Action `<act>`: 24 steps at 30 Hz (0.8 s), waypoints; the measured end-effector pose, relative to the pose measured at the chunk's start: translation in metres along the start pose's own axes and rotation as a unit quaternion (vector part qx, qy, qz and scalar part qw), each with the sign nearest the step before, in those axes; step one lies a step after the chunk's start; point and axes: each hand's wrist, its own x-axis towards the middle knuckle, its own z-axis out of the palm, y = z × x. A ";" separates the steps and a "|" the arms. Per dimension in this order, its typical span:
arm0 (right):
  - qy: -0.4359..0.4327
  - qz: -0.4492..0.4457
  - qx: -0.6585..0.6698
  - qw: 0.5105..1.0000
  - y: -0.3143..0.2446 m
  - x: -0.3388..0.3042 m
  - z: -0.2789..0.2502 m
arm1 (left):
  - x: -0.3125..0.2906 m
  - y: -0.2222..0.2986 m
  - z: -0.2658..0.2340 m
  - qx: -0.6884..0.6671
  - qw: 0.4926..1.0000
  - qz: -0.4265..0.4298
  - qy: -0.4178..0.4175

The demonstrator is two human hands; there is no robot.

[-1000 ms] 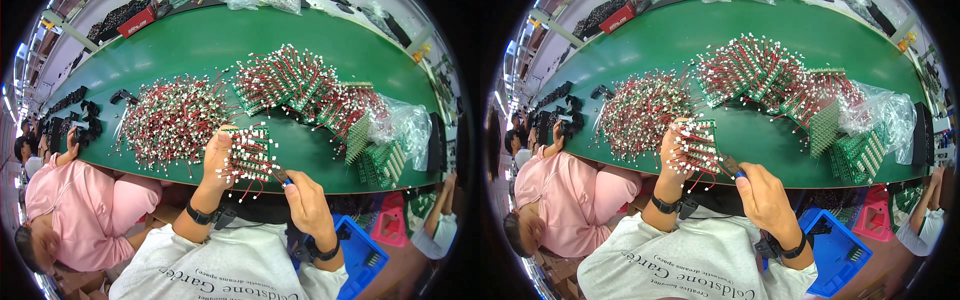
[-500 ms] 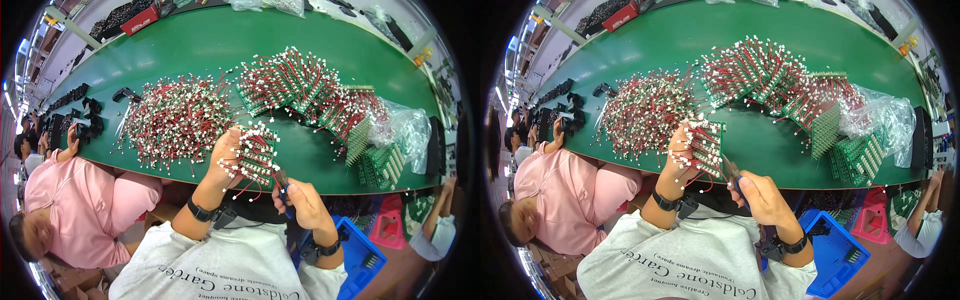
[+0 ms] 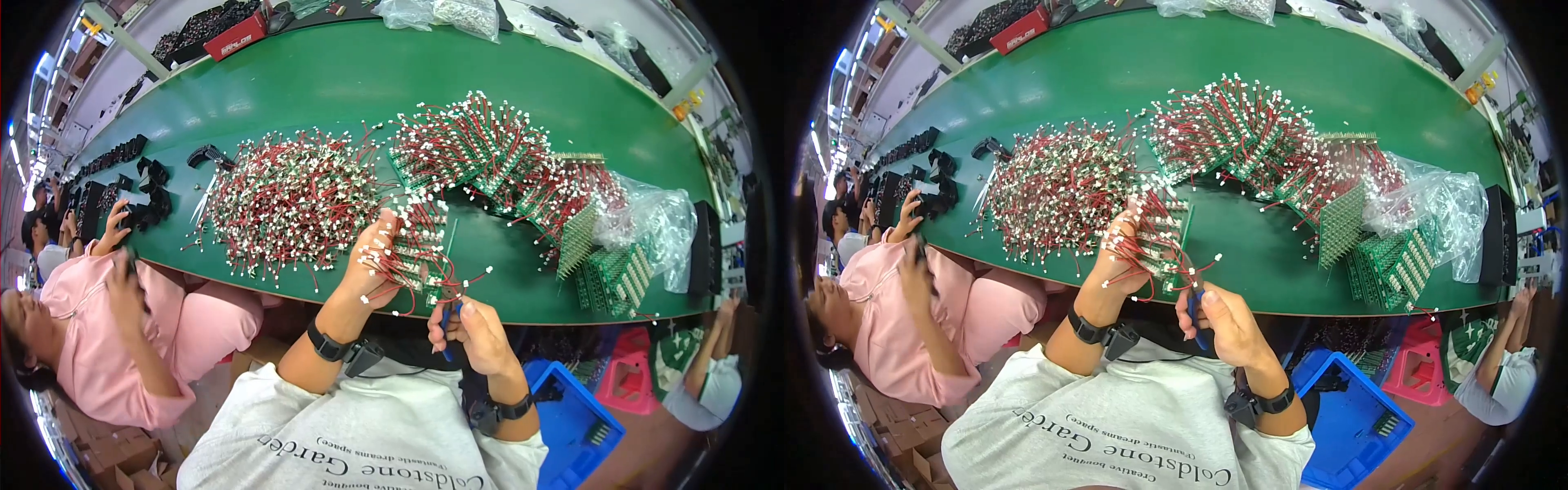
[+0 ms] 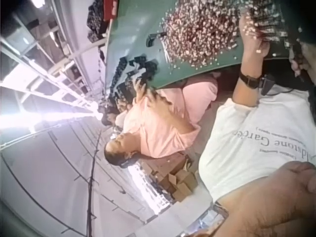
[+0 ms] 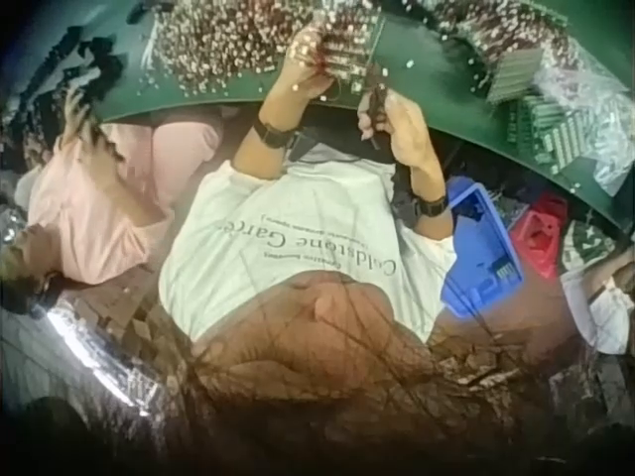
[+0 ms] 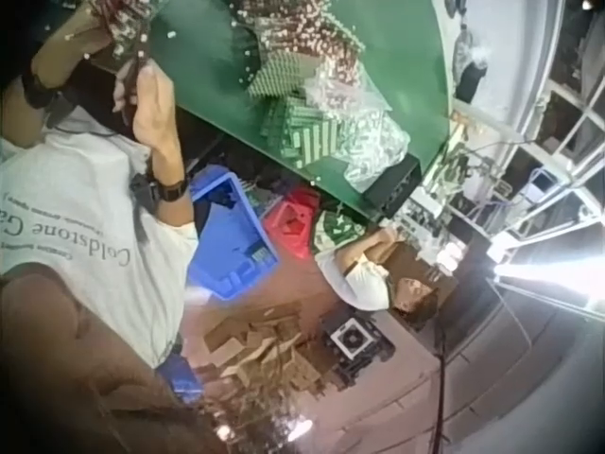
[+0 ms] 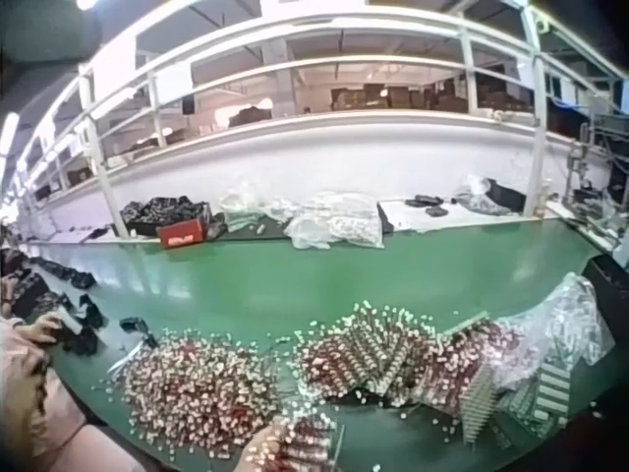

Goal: The person picks up a wire from a pile, trims its end with pliers, and sets it down. They then pick up a circuit board, trim the ends of the wires attached to it one by one with pliers, and place the board onto a stack.

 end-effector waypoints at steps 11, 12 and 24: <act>0.205 -0.144 -0.146 0.957 -0.012 -0.035 -0.018 | 0.006 -0.008 0.015 0.266 0.953 0.129 0.061; 0.205 -0.143 -0.147 0.957 -0.012 -0.036 -0.019 | 0.006 -0.015 0.013 0.259 0.958 0.100 0.069; 0.250 -0.086 -0.351 0.898 -0.017 -0.041 -0.017 | 0.014 -0.002 0.037 0.139 0.987 0.051 0.065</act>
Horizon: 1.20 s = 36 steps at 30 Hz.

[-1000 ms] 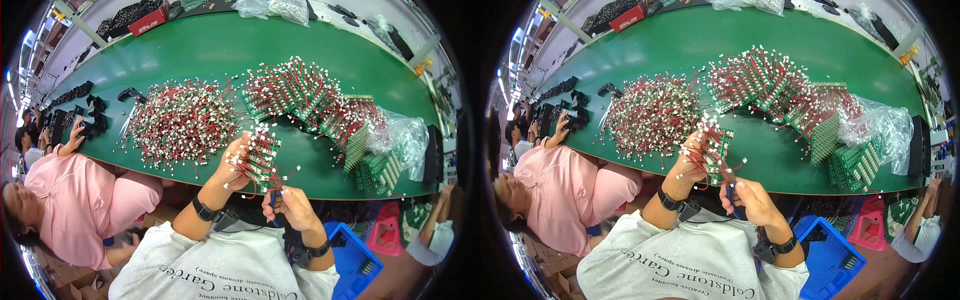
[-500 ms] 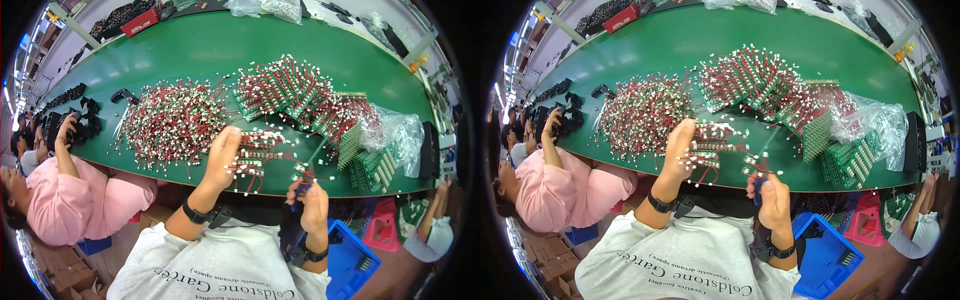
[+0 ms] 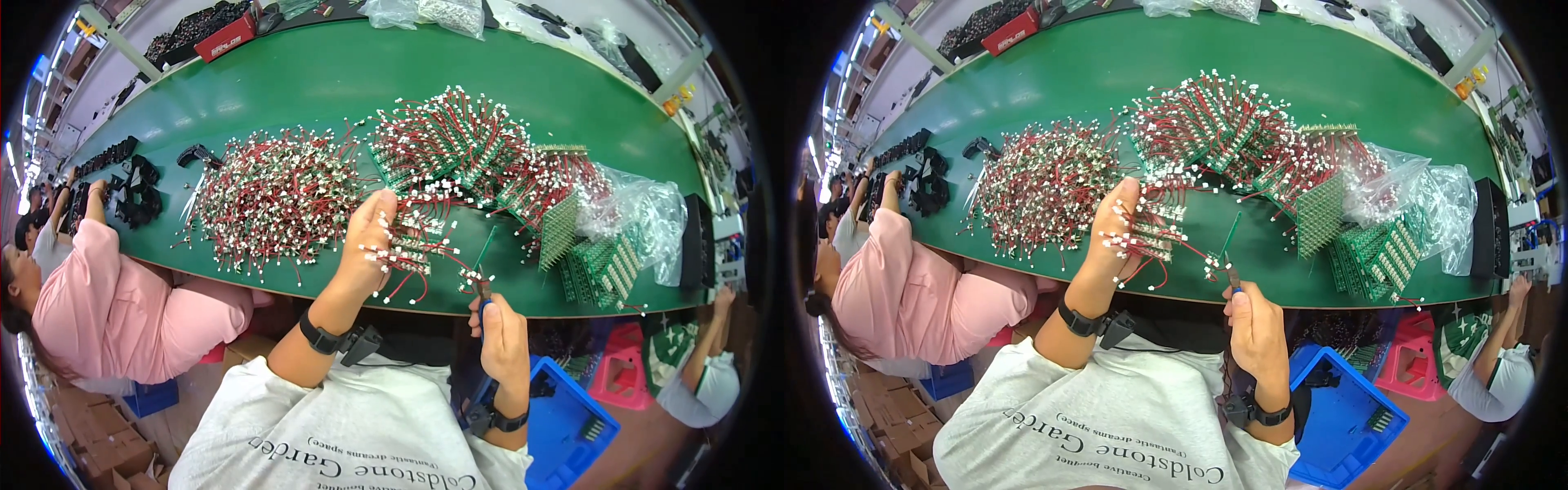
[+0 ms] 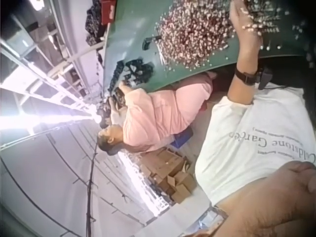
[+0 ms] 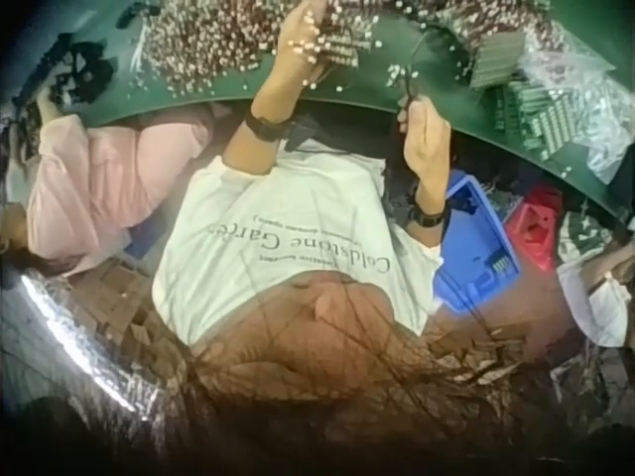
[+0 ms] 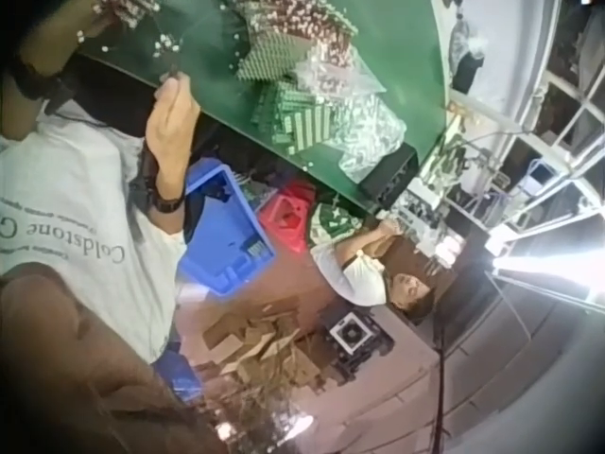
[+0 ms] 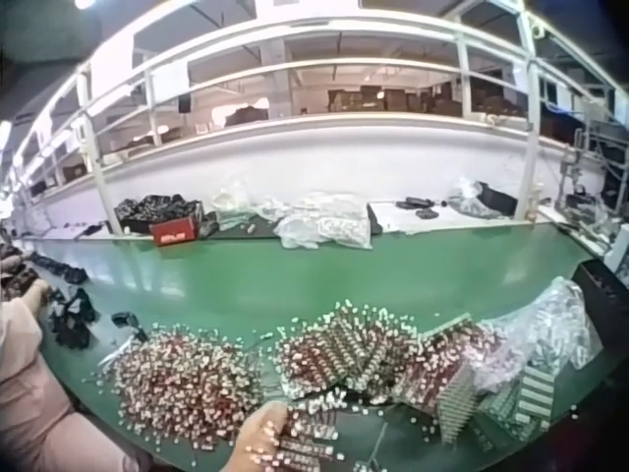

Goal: The person picks up a wire from a pile, trims its end with pliers, and sets it down. They then pick up a circuit board, trim the ends of the wires attached to it one by one with pliers, and place the board onto a stack.

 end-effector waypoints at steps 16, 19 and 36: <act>0.099 0.043 0.057 0.992 0.028 -0.024 -0.031 | 0.011 -0.029 0.005 0.496 0.832 0.248 0.011; 0.090 0.046 0.080 0.992 0.031 -0.024 -0.026 | 0.012 -0.027 0.000 0.519 0.802 0.296 0.001; -0.027 -0.052 0.178 0.982 0.014 -0.015 0.005 | -0.044 0.006 0.017 0.142 0.969 -0.017 -0.202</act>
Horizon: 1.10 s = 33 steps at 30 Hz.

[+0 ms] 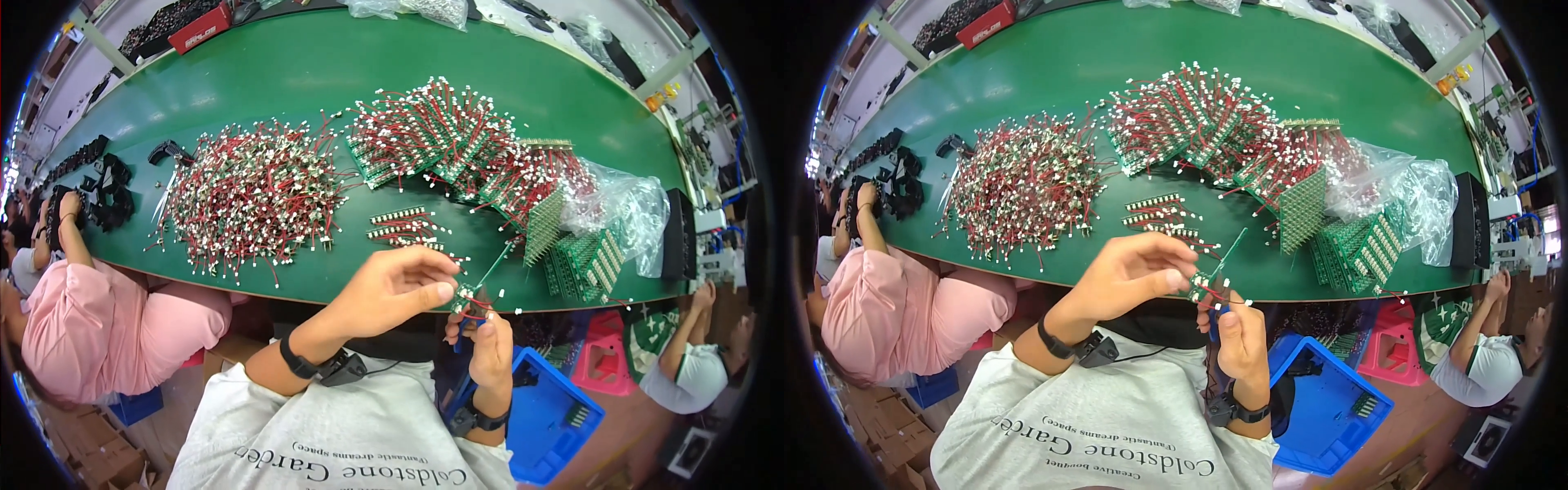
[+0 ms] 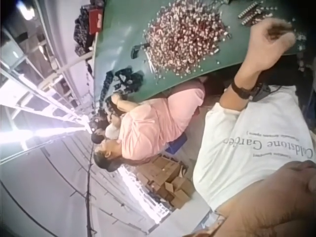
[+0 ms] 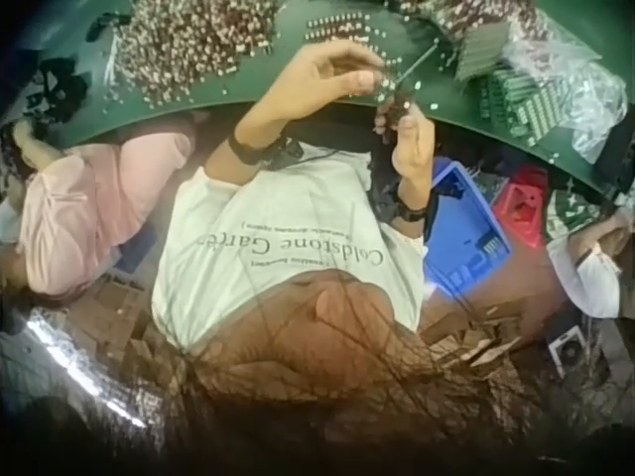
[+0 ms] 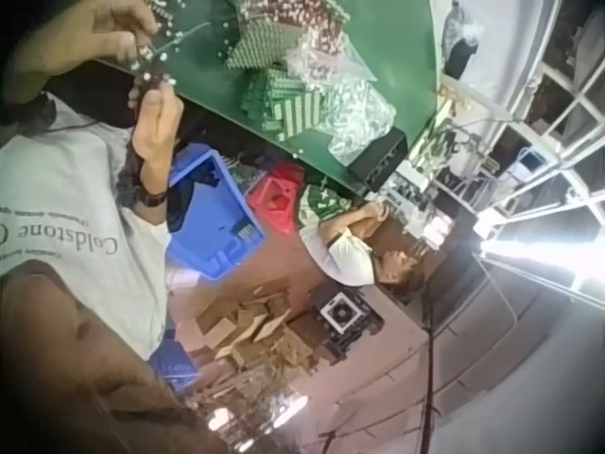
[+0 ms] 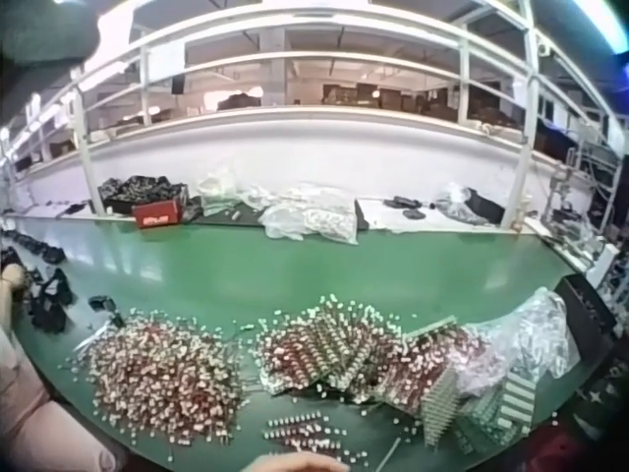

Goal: The person picks up a wire from a pile, trims its end with pliers, and sets it down. They then pick up a circuit board, trim the ends of the wires attached to it one by one with pliers, and place the board onto a stack.

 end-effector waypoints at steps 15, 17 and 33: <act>-0.095 0.075 0.027 0.992 0.004 -0.001 0.004 | 0.001 -0.023 -0.022 -0.221 0.955 -0.129 -0.153; -0.098 0.080 0.033 0.991 0.001 -0.001 0.006 | 0.000 -0.025 -0.021 -0.237 0.949 -0.135 -0.159; -0.128 0.011 -0.008 0.992 0.004 0.007 -0.008 | -0.002 -0.026 -0.019 -0.244 0.947 -0.142 -0.151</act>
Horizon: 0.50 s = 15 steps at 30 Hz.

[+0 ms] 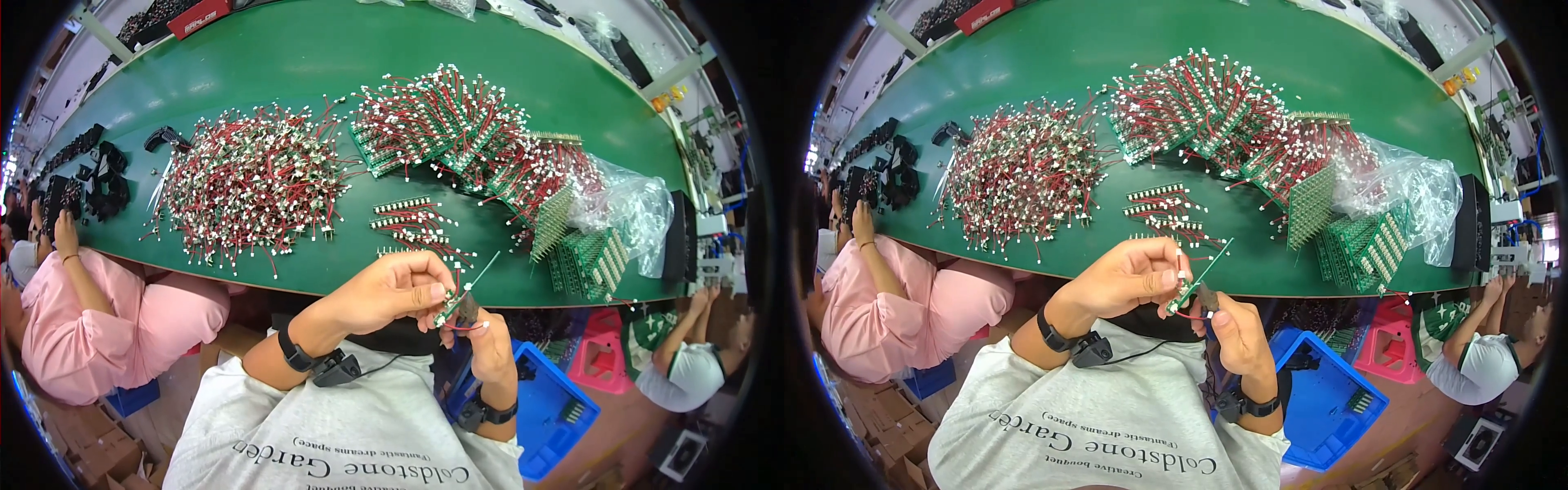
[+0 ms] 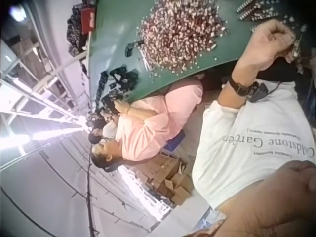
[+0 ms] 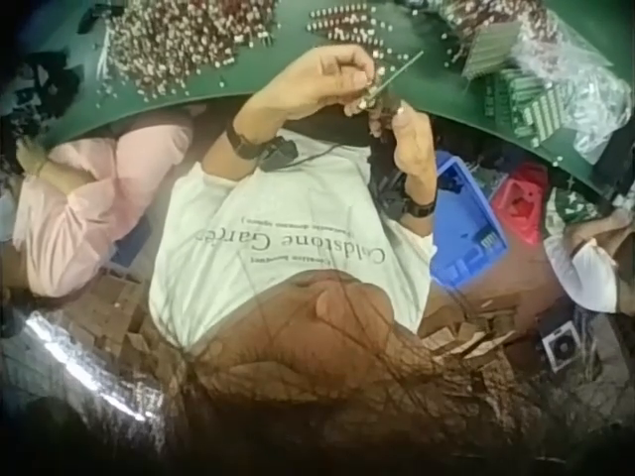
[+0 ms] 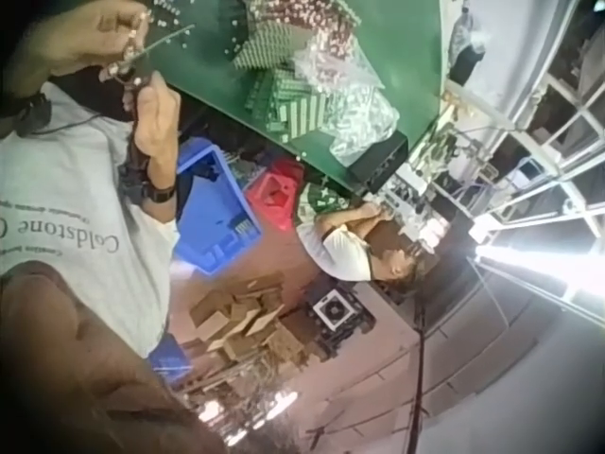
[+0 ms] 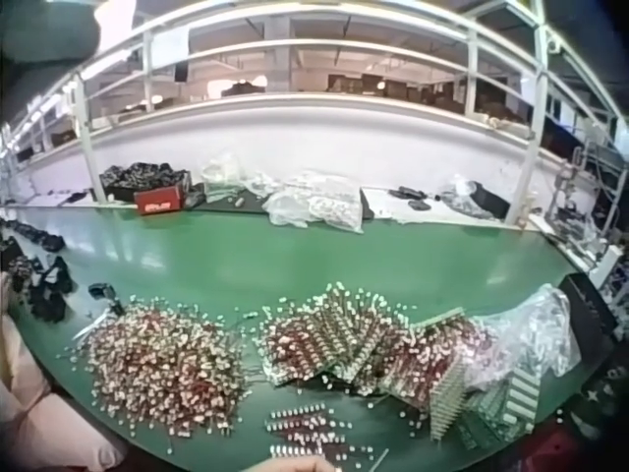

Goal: The person picks up a wire from a pile, trims its end with pliers, and sets it down. They then pick up a circuit board, trim the ends of the wires attached to it one by one with pliers, and place the board onto a stack.

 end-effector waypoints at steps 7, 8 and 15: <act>0.063 0.017 -0.077 0.995 -0.006 -0.002 0.003 | 0.001 0.008 0.013 0.070 0.997 0.024 0.020; 0.065 0.018 -0.077 0.995 -0.006 -0.002 0.003 | 0.001 0.005 0.016 0.109 0.991 0.075 0.022; 0.058 -0.003 -0.040 0.998 -0.006 -0.003 0.005 | 0.005 -0.006 0.006 0.001 0.998 0.053 -0.026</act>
